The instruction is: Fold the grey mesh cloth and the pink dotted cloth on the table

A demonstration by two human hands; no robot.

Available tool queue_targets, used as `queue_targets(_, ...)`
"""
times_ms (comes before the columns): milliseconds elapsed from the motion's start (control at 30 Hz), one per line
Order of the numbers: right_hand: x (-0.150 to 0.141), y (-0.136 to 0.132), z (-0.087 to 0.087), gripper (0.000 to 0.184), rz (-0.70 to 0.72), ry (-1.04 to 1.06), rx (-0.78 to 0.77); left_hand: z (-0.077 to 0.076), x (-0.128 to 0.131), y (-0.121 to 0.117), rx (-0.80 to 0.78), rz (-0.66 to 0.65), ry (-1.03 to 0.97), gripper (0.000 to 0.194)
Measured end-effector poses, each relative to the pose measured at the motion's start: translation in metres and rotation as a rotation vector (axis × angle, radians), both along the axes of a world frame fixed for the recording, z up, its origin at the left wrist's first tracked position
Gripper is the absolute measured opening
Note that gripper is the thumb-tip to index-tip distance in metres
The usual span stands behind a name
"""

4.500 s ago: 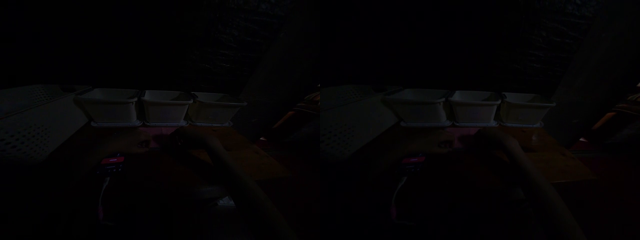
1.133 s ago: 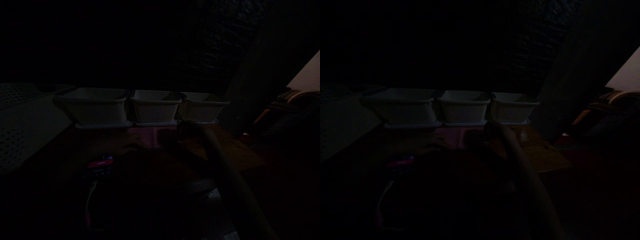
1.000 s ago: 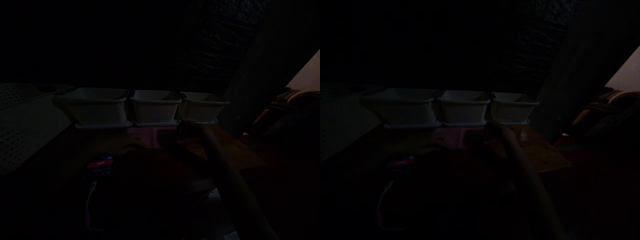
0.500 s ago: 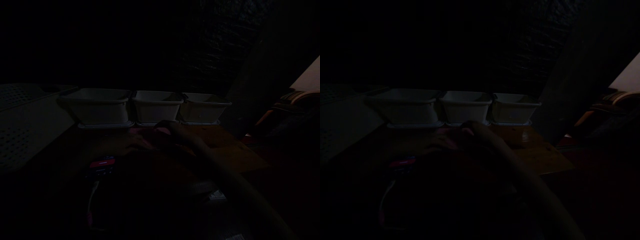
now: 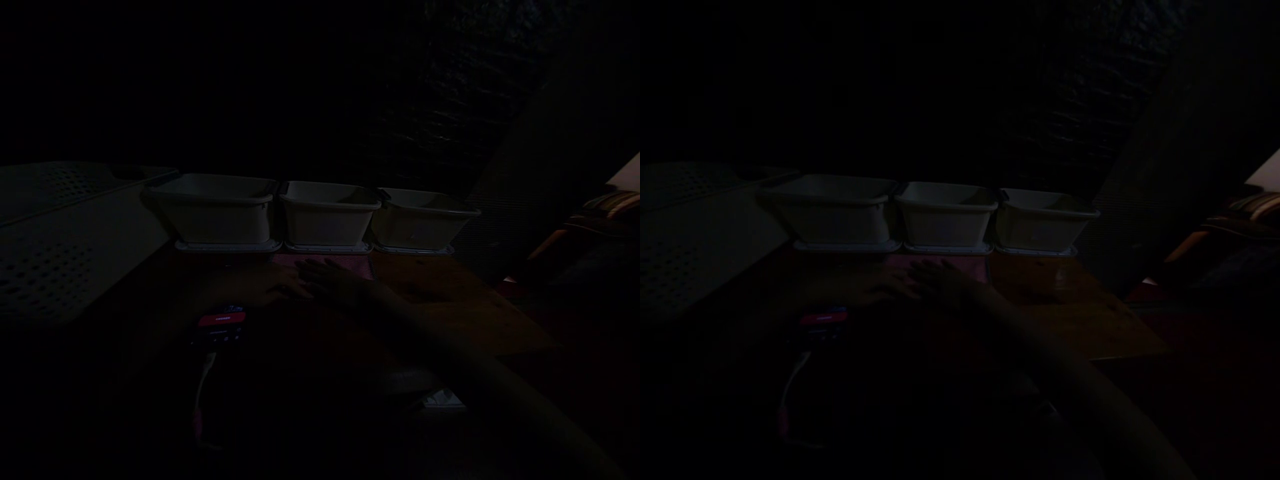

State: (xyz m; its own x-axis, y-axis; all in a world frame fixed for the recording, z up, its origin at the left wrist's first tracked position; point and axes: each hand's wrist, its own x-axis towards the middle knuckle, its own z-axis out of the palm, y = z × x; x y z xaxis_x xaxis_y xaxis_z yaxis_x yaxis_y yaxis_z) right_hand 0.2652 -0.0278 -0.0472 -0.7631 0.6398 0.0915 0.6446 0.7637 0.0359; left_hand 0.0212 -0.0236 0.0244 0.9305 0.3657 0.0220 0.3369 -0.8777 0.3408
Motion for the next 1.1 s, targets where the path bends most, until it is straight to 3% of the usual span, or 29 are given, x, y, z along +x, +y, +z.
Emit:
queue_targets(100, -0.001, -0.001, 0.006, 0.052, -0.012, -0.028, -0.009, -0.003, -0.002, 0.004, -0.051, -0.096, 0.018, 0.043)
queue_targets(233, -0.005, 0.001, 0.01, 0.051, -0.147, 0.039, -0.039, -0.007, -0.002, 0.008, -0.033, -0.104, 0.028, 0.051)
queue_targets(467, -0.001, 0.011, -0.009, 0.053, -0.175, 0.126, 0.123, -0.011, -0.004, 0.01, -0.009, -0.069, 0.055, 0.049)
queue_targets(633, -0.002, 0.012, -0.009, 0.054, -0.206, 0.1, 0.083, -0.006, -0.001, 0.005, -0.095, -0.044, 0.009, 0.039)
queue_targets(733, -0.001, 0.012, -0.007, 0.055, -0.204, 0.073, 0.062, -0.006, -0.001, 0.007, -0.039, 0.029, -0.061, 0.03)
queue_targets(833, -0.001, 0.011, -0.006, 0.057, -0.212, 0.098, 0.051, -0.008, -0.006, 0.014, 0.061, 0.092, -0.087, 0.045)
queue_targets(1100, -0.004, 0.004, 0.002, 0.059, -0.251, 0.113, 0.019, -0.012, -0.016, 0.025, 0.107, 0.269, 0.161, 0.074)
